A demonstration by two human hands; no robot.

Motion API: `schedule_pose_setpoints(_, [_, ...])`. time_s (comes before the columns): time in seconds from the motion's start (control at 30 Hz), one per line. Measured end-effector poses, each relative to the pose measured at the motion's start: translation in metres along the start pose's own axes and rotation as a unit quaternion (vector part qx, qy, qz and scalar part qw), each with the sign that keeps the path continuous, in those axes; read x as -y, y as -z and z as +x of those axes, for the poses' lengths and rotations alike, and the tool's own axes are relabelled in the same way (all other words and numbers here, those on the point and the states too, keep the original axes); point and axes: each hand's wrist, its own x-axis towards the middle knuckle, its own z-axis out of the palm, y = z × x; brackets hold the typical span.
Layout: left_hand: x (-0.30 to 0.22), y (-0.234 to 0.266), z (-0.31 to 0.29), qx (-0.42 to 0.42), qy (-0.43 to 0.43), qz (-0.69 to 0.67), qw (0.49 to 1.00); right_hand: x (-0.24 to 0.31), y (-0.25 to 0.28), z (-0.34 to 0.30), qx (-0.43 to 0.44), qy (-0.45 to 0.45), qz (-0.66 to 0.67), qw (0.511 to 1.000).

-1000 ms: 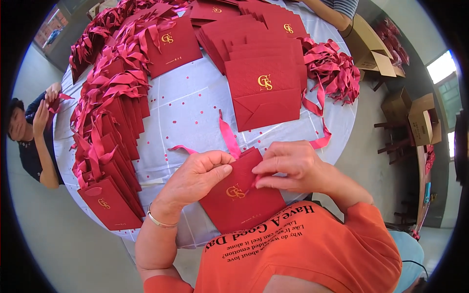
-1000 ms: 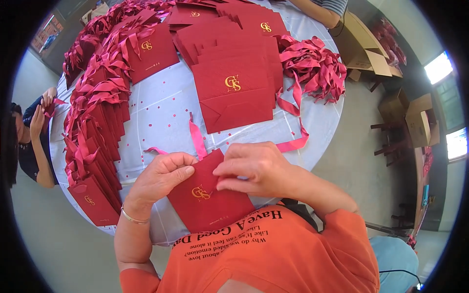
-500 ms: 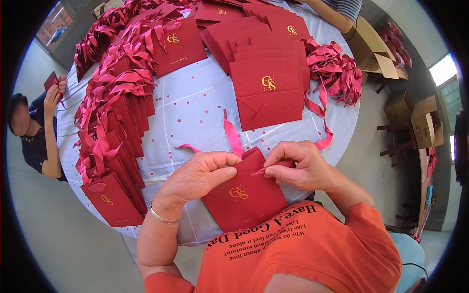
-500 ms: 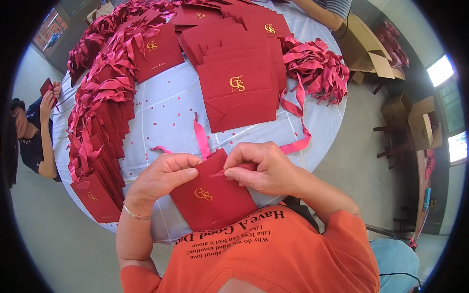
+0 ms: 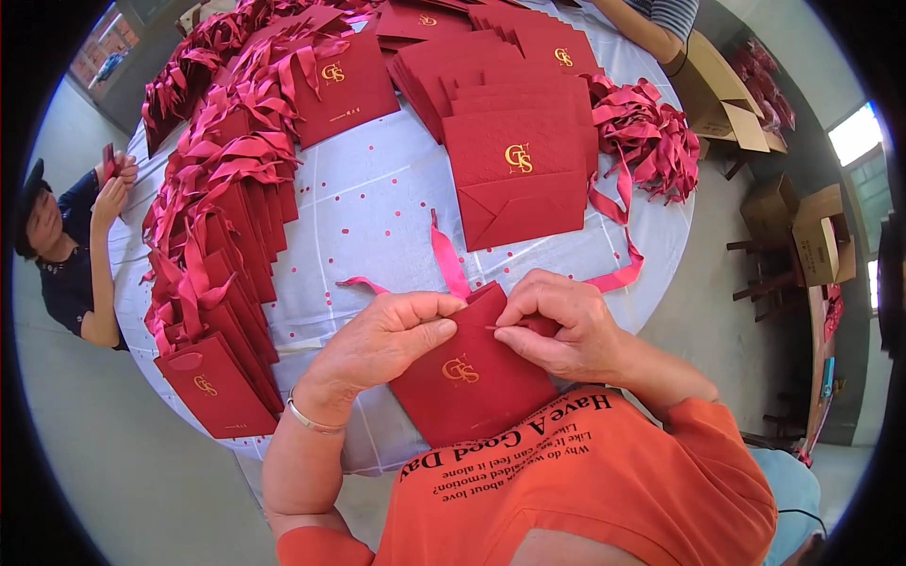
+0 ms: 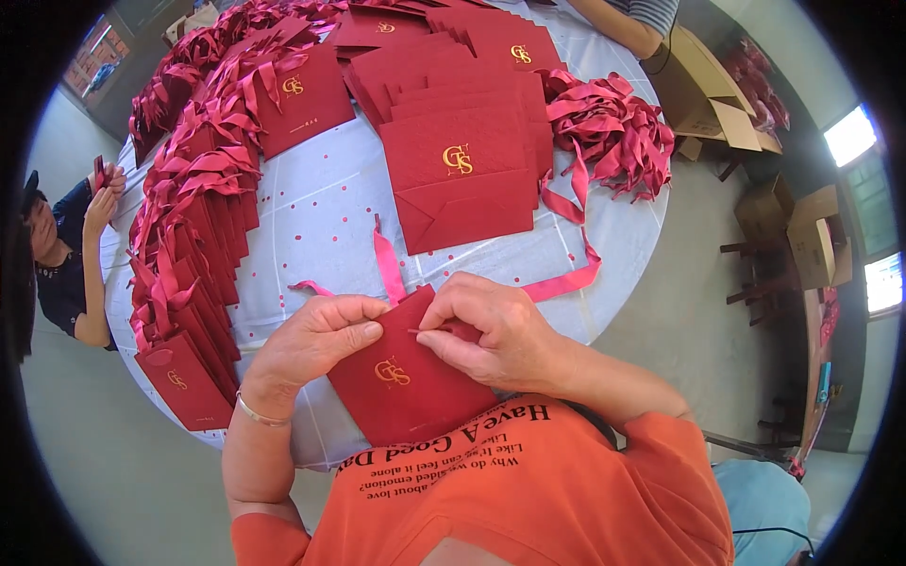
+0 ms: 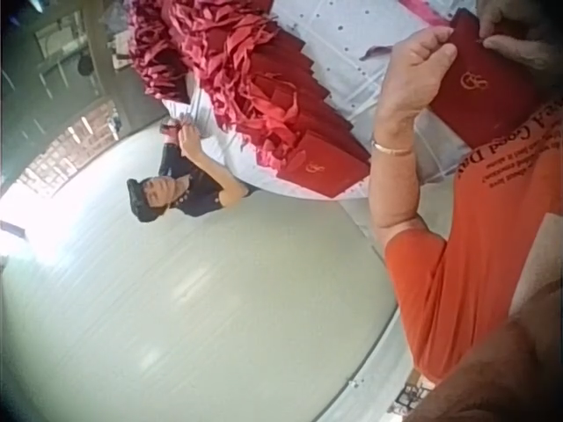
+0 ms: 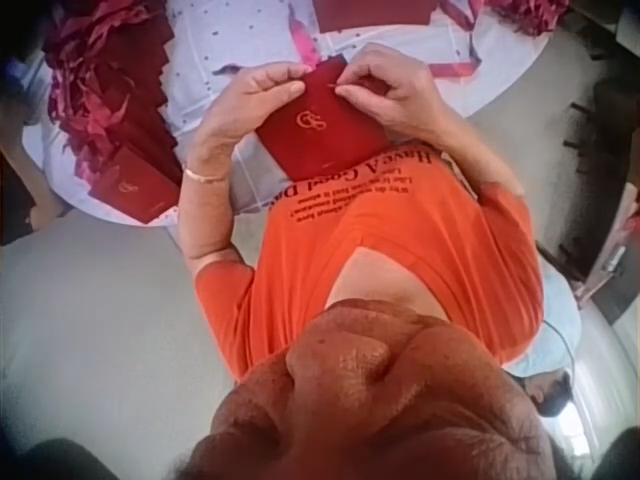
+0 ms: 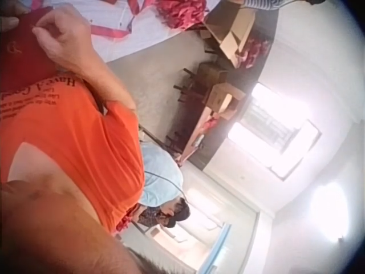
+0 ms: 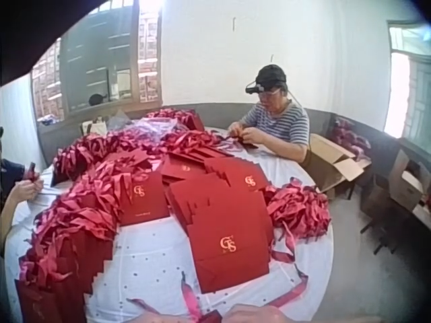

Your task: The person assembles gift bags by threading ribbon handles through slots in paper bags by hand and placing the finished bags onto the table.

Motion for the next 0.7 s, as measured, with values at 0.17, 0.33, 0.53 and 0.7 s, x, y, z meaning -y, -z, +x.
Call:
schedule_pose_setpoints(0.17, [0.003,0.0,0.002,0.008,0.016,-0.029,0.999,-0.002,-0.006,0.005,-0.036,0.058,-0.021,0.997])
schedule_pose_setpoints(0.33, [0.006,-0.002,0.003,-0.006,-0.005,-0.02,1.0,-0.005,-0.01,0.009,-0.037,0.124,-0.078,0.989])
schedule_pose_setpoints(0.53, [0.006,-0.005,0.003,-0.024,-0.004,-0.005,1.0,-0.003,-0.013,0.01,-0.018,0.13,-0.139,0.982])
schedule_pose_setpoints(0.7, [0.01,-0.007,0.004,-0.06,-0.013,0.039,0.997,0.0,-0.011,0.014,0.029,0.155,-0.192,0.969])
